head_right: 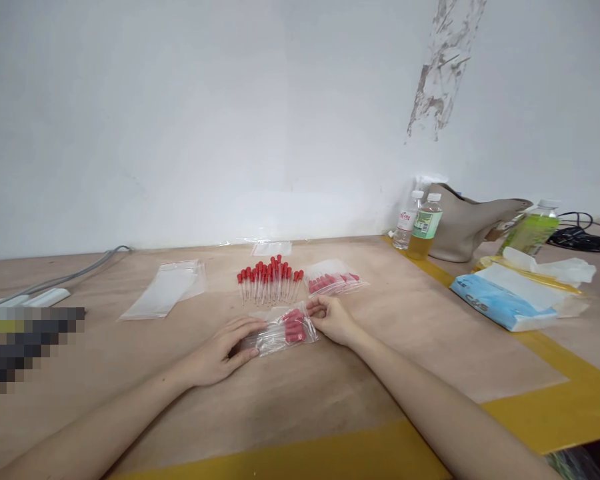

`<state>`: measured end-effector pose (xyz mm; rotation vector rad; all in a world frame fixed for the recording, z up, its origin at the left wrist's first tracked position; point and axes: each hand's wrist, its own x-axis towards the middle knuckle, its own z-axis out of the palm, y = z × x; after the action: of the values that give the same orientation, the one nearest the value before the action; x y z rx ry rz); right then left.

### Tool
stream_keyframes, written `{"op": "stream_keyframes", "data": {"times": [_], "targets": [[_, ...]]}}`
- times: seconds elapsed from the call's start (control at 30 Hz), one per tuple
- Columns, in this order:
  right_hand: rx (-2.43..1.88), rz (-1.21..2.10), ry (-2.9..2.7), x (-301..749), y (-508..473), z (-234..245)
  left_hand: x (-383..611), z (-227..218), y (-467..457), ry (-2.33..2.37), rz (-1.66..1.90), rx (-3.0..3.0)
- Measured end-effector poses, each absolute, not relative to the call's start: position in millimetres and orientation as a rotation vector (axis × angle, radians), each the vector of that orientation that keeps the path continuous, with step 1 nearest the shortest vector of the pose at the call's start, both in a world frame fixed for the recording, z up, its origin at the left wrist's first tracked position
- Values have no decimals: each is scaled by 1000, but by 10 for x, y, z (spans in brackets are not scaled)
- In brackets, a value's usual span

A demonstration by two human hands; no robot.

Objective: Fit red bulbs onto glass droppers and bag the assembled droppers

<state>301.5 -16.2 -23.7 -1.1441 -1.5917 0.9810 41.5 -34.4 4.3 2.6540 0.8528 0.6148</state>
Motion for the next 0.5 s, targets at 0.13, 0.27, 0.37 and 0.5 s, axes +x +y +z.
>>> {"op": "stream_keyframes", "data": {"times": [0.13, 0.27, 0.37, 0.5], "targets": [[-1121, 1165, -1541, 3024, -196, -206, 414, 46, -334, 871, 572, 2665], [-1137, 1264, -1513, 3056, -208, -167, 397, 33, -319, 891, 536, 2690], [-1213, 1263, -1478, 3058, -212, -125, 390, 21, -322, 881, 526, 2708], [-1400, 1167, -1358, 3014, -194, -105, 405, 22, -327, 794, 502, 2745]]}}
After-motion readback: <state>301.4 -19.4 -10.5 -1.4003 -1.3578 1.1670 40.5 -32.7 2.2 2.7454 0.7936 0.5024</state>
